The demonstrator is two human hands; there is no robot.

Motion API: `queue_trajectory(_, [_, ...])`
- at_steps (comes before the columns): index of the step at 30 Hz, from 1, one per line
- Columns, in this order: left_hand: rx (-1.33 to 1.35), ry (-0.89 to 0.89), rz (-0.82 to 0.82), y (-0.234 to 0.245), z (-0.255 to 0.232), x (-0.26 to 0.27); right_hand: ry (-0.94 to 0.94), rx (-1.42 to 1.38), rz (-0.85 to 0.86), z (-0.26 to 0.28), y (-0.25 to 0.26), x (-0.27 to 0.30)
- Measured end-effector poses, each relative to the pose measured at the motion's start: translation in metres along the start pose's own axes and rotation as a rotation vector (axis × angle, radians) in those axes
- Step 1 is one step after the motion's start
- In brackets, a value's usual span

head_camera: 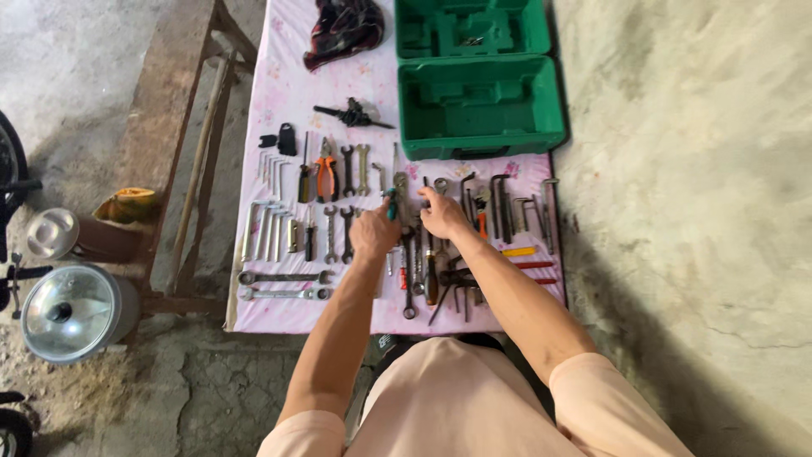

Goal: The person opens a green toolbox and arranges various hand tools on a pink cloth laid on a wooden table. They handle wrenches, screwdrivers, pliers, and sockets, moving them into rows and occasionally inspecting or adjusting them. The toolbox remains open beside the arranged tools throughout the clip.

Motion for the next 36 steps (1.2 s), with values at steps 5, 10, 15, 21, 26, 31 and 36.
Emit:
queue_trajectory(5, [-0.014, 0.011, -0.025, -0.001, -0.003, -0.002, 0.12, -0.033, -0.197, -0.018, 0.063, -0.018])
queue_trajectory(10, [-0.002, -0.004, -0.087, -0.005, -0.002, -0.002, 0.14, 0.233, -0.386, -0.026, 0.14, -0.045])
queue_trajectory(15, [0.031, 0.074, -0.087, -0.015, 0.001, -0.001, 0.219, 0.402, -0.361, -0.038, 0.163, -0.066])
queue_trajectory(21, [0.05, 0.09, -0.163, -0.007, -0.001, 0.008, 0.316, 0.398, -0.467, -0.049, 0.147, -0.058])
queue_trajectory(26, [0.024, 0.065, -0.13, -0.009, -0.002, 0.007, 0.266, 0.312, -0.5, -0.048, 0.141, -0.043])
queue_trajectory(31, [0.012, 0.079, -0.132, -0.006, 0.001, 0.004, 0.198, 0.308, -0.499, -0.038, 0.138, -0.026])
queue_trajectory(36, [0.007, 0.061, -0.106, -0.007, -0.001, 0.007, 0.147, 0.283, -0.477, -0.04, 0.136, -0.014])
Point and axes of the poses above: each hand's wrist, its own x-axis away from the middle knuckle, its own y-axis out of the back of the hand, z = x × y, the point moved 6 cm from there along -x, towards the middle knuckle, and after that the axes turned 14 degrees about -z, right-handed, at the moved point
